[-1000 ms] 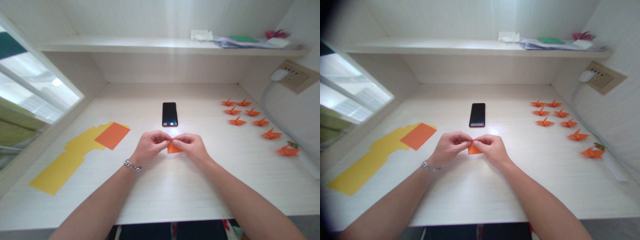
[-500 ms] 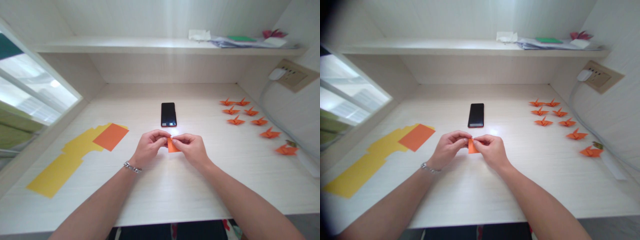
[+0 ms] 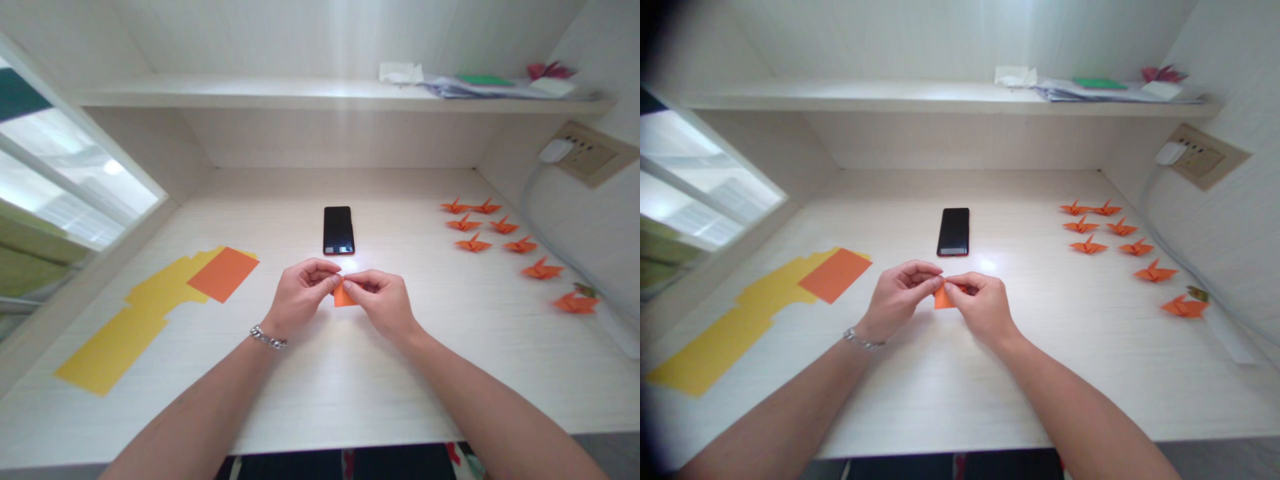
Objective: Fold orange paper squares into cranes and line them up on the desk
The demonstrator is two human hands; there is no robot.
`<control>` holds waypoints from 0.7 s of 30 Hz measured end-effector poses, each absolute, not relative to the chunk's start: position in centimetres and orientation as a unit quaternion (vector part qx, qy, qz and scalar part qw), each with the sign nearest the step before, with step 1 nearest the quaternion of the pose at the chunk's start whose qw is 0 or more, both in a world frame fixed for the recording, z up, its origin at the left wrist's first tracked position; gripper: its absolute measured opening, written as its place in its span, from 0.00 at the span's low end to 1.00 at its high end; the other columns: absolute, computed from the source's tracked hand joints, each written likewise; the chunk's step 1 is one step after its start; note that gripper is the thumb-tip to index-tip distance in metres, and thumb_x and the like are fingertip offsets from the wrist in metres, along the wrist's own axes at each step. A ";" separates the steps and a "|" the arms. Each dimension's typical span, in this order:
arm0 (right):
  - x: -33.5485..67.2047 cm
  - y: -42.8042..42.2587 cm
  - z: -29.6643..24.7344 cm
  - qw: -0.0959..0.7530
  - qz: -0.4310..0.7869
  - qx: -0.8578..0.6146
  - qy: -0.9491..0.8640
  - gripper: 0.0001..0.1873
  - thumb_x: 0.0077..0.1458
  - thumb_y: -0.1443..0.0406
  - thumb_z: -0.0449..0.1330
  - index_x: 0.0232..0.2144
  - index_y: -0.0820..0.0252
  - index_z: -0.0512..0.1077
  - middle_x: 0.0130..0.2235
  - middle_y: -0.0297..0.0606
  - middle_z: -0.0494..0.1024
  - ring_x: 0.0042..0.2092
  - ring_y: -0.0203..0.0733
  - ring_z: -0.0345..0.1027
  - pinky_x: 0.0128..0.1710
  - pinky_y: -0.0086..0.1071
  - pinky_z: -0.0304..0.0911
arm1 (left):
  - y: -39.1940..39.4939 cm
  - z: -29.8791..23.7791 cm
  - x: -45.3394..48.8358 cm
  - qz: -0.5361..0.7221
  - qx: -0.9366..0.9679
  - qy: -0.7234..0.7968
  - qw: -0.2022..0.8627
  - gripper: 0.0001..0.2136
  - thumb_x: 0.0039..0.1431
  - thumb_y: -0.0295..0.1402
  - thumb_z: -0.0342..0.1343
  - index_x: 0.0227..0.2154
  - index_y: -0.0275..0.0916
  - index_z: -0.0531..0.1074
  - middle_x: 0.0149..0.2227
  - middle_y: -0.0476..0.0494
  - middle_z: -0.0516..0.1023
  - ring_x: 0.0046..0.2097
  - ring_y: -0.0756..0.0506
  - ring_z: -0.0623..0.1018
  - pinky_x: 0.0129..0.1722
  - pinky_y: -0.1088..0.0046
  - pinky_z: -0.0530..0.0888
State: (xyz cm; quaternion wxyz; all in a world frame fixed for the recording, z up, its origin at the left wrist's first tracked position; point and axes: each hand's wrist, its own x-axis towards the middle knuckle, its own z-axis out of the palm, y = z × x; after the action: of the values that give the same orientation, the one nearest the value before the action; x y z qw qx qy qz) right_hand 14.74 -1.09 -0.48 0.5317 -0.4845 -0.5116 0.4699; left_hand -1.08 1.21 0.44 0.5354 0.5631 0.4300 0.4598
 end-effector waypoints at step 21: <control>15.2 -0.4 -0.7 0.493 0.644 -0.448 -0.378 0.11 0.37 0.62 0.69 0.26 0.63 0.78 0.27 0.40 0.80 0.30 0.42 0.74 0.34 0.37 0.69 | 1.6 0.3 -1.4 0.439 0.570 0.451 0.529 0.14 0.45 0.33 0.66 0.35 0.34 0.74 0.32 0.41 0.80 0.34 0.46 0.79 0.34 0.72 0.77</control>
State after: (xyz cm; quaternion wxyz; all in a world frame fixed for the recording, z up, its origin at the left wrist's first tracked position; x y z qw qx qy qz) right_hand 15.20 -0.41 -0.67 0.4926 -0.4478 -0.3776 0.6436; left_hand -1.40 1.60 0.26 0.5285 0.5699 0.4508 0.4390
